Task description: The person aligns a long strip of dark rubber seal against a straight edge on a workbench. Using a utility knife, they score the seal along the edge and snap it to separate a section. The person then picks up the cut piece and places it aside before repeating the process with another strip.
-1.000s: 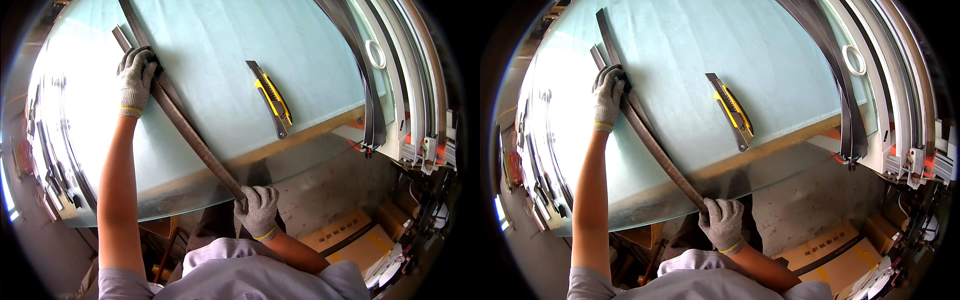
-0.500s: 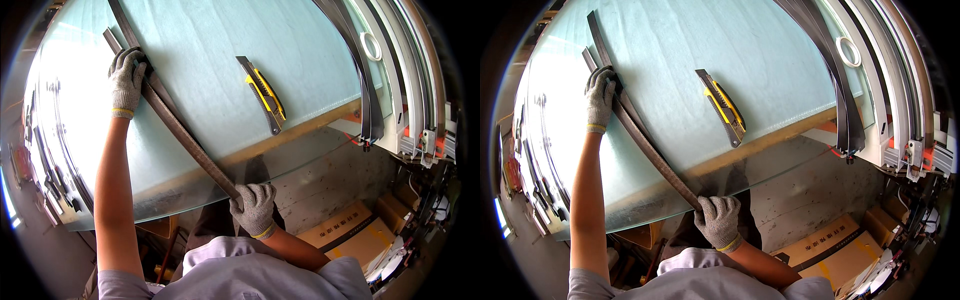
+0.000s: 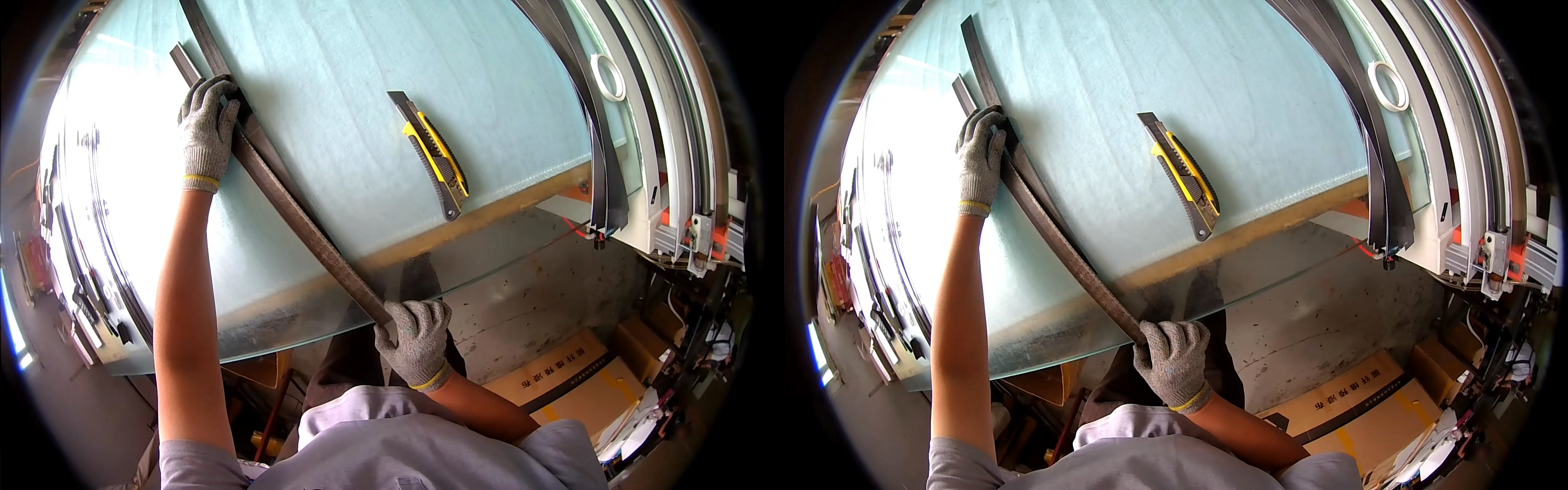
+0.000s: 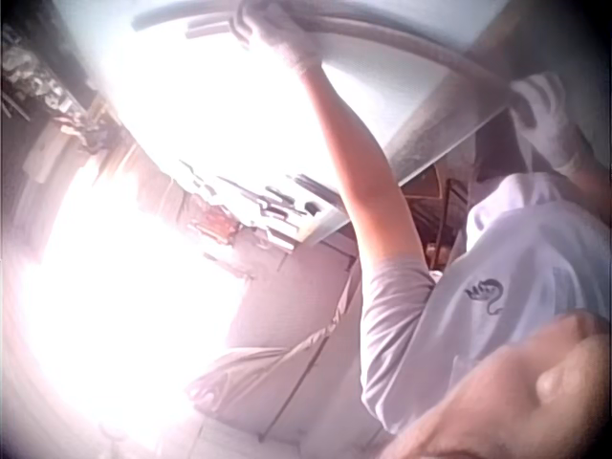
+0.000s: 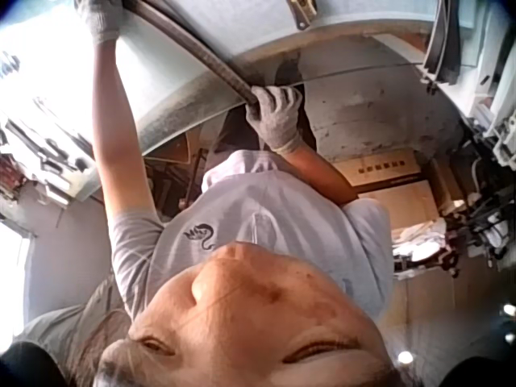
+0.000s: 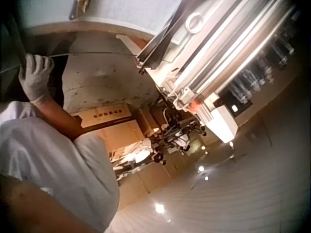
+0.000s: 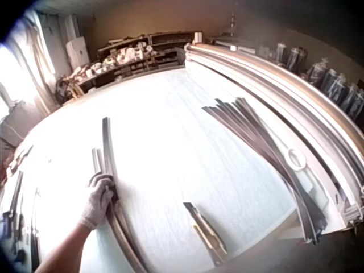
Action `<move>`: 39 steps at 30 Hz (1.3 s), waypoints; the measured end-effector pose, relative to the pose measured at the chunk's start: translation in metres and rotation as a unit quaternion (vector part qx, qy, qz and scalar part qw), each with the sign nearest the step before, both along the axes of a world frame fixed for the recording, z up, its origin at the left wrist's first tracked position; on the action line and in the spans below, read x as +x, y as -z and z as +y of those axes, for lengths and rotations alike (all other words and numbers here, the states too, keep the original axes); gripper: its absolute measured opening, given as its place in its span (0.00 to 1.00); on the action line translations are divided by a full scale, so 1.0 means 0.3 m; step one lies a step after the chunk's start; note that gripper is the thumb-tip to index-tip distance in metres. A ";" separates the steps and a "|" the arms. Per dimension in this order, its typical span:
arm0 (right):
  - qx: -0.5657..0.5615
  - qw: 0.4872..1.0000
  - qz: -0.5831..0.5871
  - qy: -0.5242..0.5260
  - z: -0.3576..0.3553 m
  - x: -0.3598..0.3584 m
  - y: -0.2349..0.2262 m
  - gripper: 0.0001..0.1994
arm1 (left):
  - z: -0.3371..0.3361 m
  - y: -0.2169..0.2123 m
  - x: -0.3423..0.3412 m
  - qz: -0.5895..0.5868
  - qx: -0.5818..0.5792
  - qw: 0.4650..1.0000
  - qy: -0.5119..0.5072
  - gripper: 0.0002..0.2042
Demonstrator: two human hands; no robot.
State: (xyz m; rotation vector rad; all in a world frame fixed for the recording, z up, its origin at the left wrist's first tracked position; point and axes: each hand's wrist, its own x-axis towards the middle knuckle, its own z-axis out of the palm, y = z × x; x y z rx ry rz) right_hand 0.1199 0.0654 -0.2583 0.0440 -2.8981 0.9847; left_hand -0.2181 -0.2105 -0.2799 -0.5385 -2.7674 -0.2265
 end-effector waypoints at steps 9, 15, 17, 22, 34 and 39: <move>-0.003 1.000 0.002 -0.001 0.000 -0.002 0.001 0.19 | 0.000 0.001 -0.002 0.005 0.026 1.000 0.006 0.14; -0.005 1.000 0.004 0.004 -0.003 0.004 0.008 0.22 | 0.000 0.001 -0.006 0.017 0.038 0.999 0.014 0.13; -0.006 1.000 -0.002 0.005 -0.002 0.007 0.010 0.23 | 0.003 -0.001 -0.006 0.015 0.043 0.999 0.015 0.13; -0.012 1.000 0.007 0.014 -0.008 0.000 0.001 0.22 | 0.006 -0.001 -0.003 0.012 0.044 0.999 0.006 0.13; -0.015 1.000 0.012 0.025 -0.016 -0.001 0.005 0.22 | -0.019 0.001 -0.012 -0.023 0.083 0.996 0.019 0.15; -0.015 0.999 0.012 0.025 -0.018 -0.001 0.006 0.22 | -0.037 0.005 -0.019 -0.039 0.114 0.992 0.036 0.16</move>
